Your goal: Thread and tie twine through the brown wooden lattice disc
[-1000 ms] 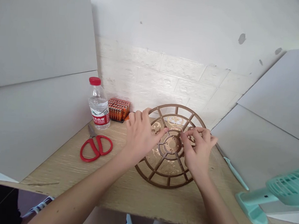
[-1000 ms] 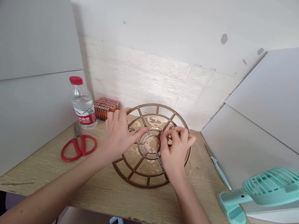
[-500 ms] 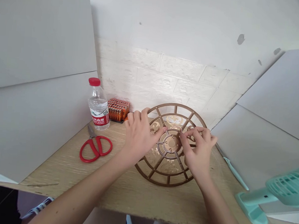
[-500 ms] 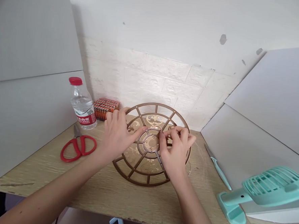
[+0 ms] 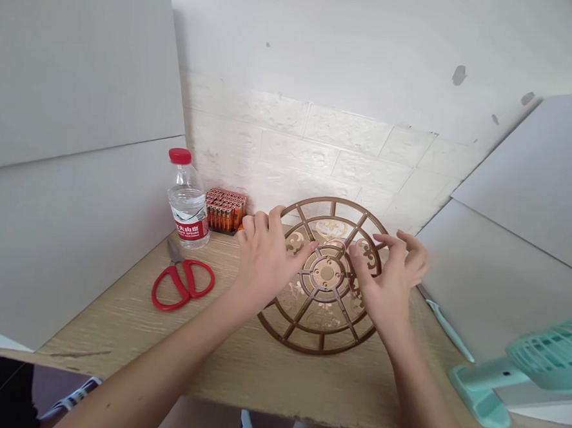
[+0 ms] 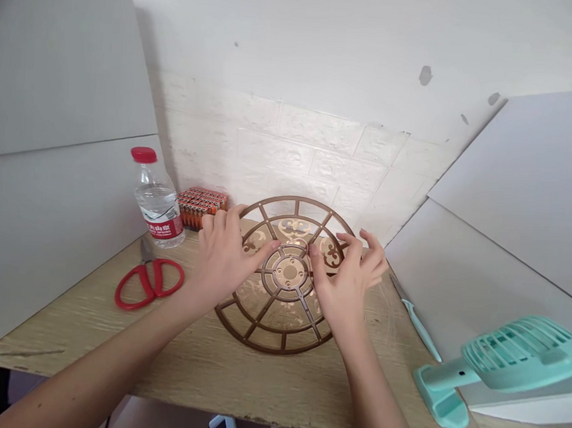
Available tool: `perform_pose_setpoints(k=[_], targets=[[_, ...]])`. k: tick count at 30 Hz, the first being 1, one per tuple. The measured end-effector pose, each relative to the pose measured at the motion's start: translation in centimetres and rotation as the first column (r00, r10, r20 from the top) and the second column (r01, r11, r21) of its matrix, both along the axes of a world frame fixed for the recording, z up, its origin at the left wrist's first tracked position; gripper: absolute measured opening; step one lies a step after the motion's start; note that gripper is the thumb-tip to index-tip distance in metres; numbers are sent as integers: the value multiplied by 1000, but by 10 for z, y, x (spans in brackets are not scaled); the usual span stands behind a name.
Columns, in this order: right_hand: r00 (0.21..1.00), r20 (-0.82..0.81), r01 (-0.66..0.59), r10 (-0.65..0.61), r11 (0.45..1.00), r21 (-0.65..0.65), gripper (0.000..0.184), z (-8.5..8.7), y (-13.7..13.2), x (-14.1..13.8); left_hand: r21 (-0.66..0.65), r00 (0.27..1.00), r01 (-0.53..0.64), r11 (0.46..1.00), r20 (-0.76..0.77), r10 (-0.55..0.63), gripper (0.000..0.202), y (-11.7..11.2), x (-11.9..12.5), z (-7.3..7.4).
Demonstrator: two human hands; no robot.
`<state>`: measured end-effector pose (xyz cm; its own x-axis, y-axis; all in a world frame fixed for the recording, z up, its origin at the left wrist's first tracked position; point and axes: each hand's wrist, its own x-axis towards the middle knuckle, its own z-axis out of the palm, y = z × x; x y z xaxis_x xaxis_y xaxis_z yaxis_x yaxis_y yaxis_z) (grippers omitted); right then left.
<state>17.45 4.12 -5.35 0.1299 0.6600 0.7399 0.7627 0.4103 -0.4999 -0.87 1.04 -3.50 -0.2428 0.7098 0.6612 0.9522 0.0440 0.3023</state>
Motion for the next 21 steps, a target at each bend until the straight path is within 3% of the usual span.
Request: perform_pose_setpoints(k=[3, 6, 21], targets=[[1000, -19, -8, 6, 988, -155, 73, -1, 3, 0, -8, 1000, -3, 1000, 11, 3, 78, 0, 0, 1], [999, -34, -31, 23, 969, -246, 82, 0, 5, 2, -19, 1000, -6, 1000, 18, 7, 78, -1, 1, 1], [996, -78, -55, 34, 953, -298, 85, -1, 7, 2, -6, 1000, -8, 1000, 0, 8, 76, 0, 0, 1]])
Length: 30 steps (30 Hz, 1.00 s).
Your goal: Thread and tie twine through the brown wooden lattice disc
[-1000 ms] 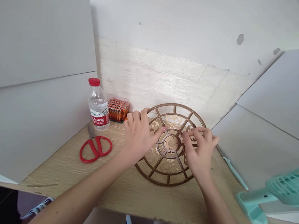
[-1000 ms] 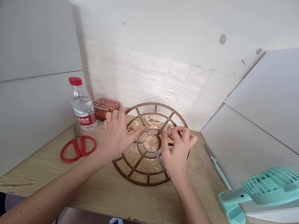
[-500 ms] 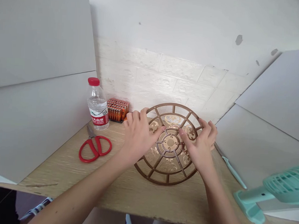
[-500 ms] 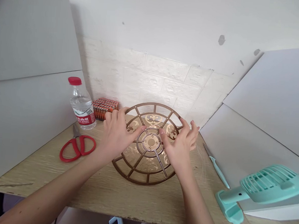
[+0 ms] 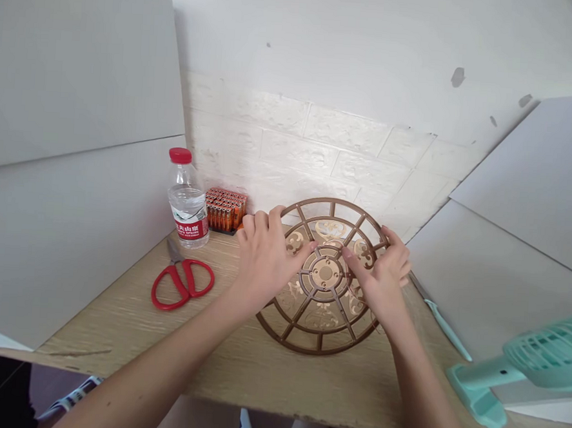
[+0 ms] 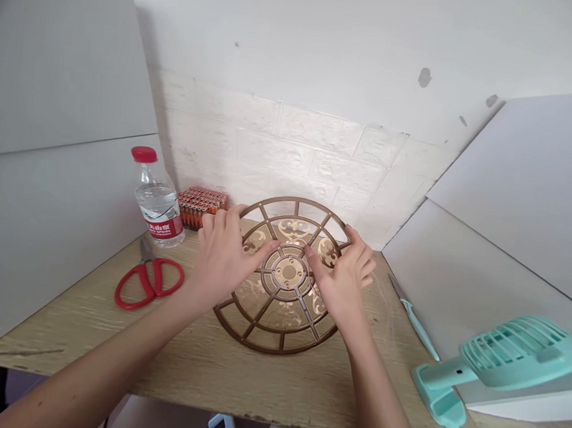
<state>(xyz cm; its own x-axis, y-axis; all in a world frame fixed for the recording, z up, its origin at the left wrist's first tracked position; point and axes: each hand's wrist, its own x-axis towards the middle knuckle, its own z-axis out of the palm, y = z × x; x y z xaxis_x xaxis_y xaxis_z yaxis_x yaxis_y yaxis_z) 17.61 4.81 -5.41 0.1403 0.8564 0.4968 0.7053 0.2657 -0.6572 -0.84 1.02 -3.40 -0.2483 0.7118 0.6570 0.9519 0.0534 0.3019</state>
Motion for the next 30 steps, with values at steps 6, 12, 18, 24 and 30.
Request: perform_pose_setpoints(k=[6, 12, 18, 24, 30], targets=[[1000, 9, 8, -8, 1000, -14, 82, 2, -1, -1, 10, 1000, -4, 1000, -5, 4, 76, 0, 0, -1], [999, 30, 14, -14, 1000, -3, 76, 2, -2, -1, 12, 1000, -1, 1000, -9, 1, 76, 0, 0, -1], [998, 59, -20, 15, 996, 85, 62, 0, -5, -3, 0, 1000, -9, 1000, -11, 9, 76, -1, 1, 0], [990, 122, -91, 67, 974, 209, 47, 4, -4, 7, -9, 1000, -14, 1000, -12, 14, 75, -1, 1, -1], [906, 407, -310, 120, 842, 442, 26, 11, -1, 17, -20, 1000, 9, 1000, -3, -9, 75, -1, -1, -1]])
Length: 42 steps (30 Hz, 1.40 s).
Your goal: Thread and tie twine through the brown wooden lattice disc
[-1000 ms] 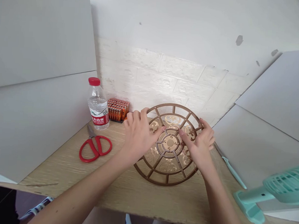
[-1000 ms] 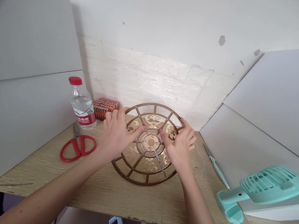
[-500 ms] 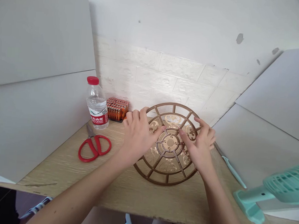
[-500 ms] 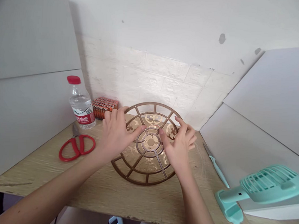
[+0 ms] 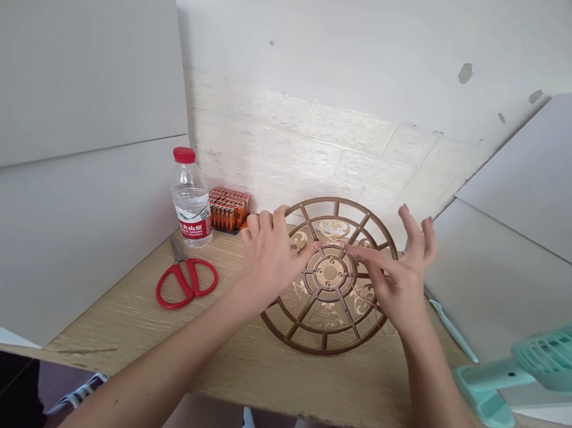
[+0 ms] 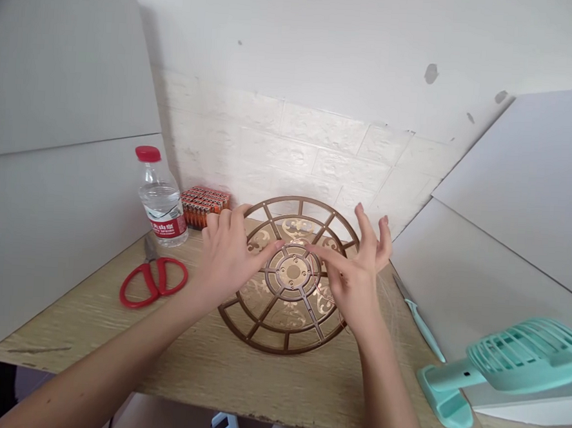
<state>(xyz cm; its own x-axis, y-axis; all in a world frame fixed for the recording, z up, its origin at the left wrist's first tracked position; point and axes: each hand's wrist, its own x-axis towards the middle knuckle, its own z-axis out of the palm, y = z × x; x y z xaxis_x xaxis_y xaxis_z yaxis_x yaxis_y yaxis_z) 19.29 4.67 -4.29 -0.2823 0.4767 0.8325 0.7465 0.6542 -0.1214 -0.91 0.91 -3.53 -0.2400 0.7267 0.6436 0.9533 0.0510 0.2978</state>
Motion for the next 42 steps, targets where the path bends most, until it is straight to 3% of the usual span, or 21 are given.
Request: perform_pose_setpoints(k=[10, 20, 27, 33, 39, 42], targets=[[998, 65, 1, -11, 988, 156, 30, -5, 6, 0, 12, 1000, 3, 1000, -13, -3, 75, 1, -1, 0], [997, 68, 14, -27, 982, 190, 29, -8, 8, 0, 1, 1000, 3, 1000, -25, -3, 76, 0, -1, 0], [993, 77, 72, -87, 982, 173, 23, -9, 9, 0, 5, 1000, -9, 1000, -23, 9, 77, 1, 0, 1], [998, 63, 10, -18, 994, 111, 21, -6, 5, -1, 8, 999, -14, 1000, -30, 14, 77, 2, -1, 1], [999, -34, -34, 34, 999, 13, 21, -5, 0, -6, 15, 1000, -11, 1000, -28, 11, 77, 2, -1, 0], [987, -158, -3, -3, 999, -35, 21, -6, -1, -9, 10, 999, -15, 1000, -30, 16, 77, 1, 0, 1]])
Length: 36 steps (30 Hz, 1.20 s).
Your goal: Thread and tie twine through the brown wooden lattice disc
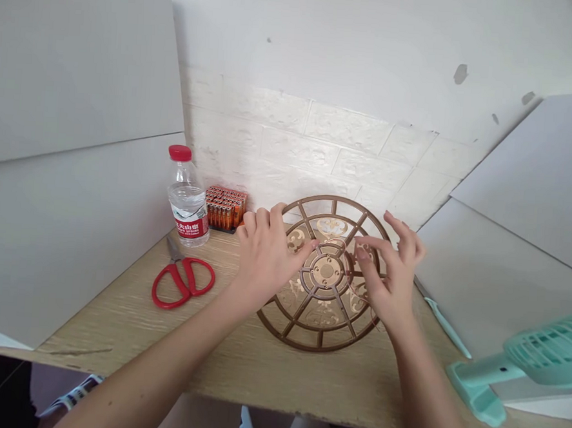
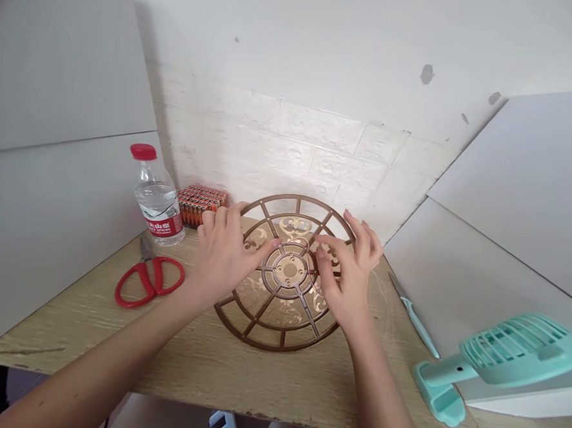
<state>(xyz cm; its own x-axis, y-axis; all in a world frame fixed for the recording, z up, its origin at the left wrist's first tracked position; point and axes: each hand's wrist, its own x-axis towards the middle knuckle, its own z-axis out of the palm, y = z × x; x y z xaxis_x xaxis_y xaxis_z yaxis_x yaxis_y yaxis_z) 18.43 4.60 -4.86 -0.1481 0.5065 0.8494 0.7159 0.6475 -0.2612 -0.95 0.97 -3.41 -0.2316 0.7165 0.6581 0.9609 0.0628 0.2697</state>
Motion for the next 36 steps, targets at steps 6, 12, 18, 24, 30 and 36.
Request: perform_pose_setpoints(k=[6, 12, 18, 24, 30, 36], targets=[[968, -198, 94, -156, 952, -290, 68, -6, 6, 1, 2, 1000, -1, 1000, -4, 1, 77, -2, 0, 1], [969, -168, 75, -182, 862, -501, 93, -1, 4, -3, 2, 1000, -9, 1000, -5, 9, 75, -2, 1, 1], [969, -127, 117, -212, 845, -521, 89, 1, 0, -5, 6, 1000, 0, 1000, 2, 0, 77, -1, 0, 1], [969, -133, 115, -210, 853, -509, 81, -1, 2, -5, 14, 1000, 1, 1000, -6, -1, 77, -1, 1, 1], [967, -115, 138, -227, 847, -513, 83, -2, 2, -5, 10, 1000, -7, 1000, -14, 7, 76, -2, 1, 1], [966, -104, 154, -234, 855, -494, 80, -4, 3, -7, 23, 1000, -4, 1000, -16, 4, 74, -1, 1, -1]])
